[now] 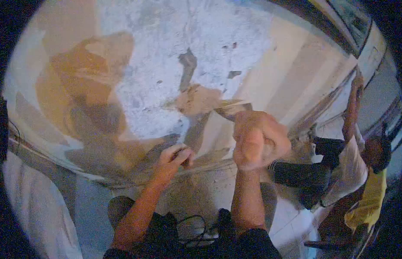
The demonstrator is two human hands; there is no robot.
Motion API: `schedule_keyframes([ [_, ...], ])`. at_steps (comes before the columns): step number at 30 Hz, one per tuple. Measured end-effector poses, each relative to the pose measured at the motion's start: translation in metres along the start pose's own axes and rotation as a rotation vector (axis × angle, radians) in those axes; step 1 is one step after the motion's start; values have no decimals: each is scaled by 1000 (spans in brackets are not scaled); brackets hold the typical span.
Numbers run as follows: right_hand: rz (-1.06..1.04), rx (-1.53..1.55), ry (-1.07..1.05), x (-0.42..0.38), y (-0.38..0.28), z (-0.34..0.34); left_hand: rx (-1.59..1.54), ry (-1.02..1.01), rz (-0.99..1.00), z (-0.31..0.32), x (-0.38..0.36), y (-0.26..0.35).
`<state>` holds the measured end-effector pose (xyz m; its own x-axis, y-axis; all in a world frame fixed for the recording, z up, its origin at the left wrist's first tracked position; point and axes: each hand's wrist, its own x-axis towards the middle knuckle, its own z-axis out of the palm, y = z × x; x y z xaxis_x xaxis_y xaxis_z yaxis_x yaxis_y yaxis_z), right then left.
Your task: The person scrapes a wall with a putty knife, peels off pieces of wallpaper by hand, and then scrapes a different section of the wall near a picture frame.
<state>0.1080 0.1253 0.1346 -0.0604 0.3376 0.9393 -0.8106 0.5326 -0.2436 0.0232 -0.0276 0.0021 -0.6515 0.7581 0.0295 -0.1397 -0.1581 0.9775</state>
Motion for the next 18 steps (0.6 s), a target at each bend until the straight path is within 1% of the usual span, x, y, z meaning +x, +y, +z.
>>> schedule_keyframes([
  [1, 21, -96, 60, 2, 7, 0, 2, -12, 8, 3, 6, 2],
  [3, 22, -74, 84, 4, 1, -4, 55, 8, 10, 3, 3, -6],
  [5, -30, 278, -68, 17, -13, -12, 50, 8, 12, 1, 5, -10],
  [6, -51, 319, -161, 18, -11, -20, 52, 5, 38, 2, 4, -8],
  [7, -49, 319, -167, 12, -1, -16, 46, 7, 40, 2, 5, -9],
  [9, 143, -24, 133, -1, 16, -3, 47, -7, 25, 1, 6, -8],
  [10, 186, 40, 81, 4, 14, -4, 49, -6, 25, 2, 8, -6],
  [11, 202, 35, 86, 4, 11, -12, 54, -7, 10, 3, 7, -7],
  [13, 51, 488, -63, 6, 11, -25, 56, 12, -12, 2, 4, -7],
  [14, 97, 361, -152, 17, -9, -19, 39, 6, -9, 1, 4, -9],
  [15, 102, 364, -154, 13, -3, -13, 26, -10, 4, 2, 4, -7],
  [17, 270, 98, 90, 5, 13, 1, 12, -5, 12, 5, 4, -5],
  [18, 326, 26, 109, 8, 12, -1, 2, 8, 27, 5, 5, -4],
])
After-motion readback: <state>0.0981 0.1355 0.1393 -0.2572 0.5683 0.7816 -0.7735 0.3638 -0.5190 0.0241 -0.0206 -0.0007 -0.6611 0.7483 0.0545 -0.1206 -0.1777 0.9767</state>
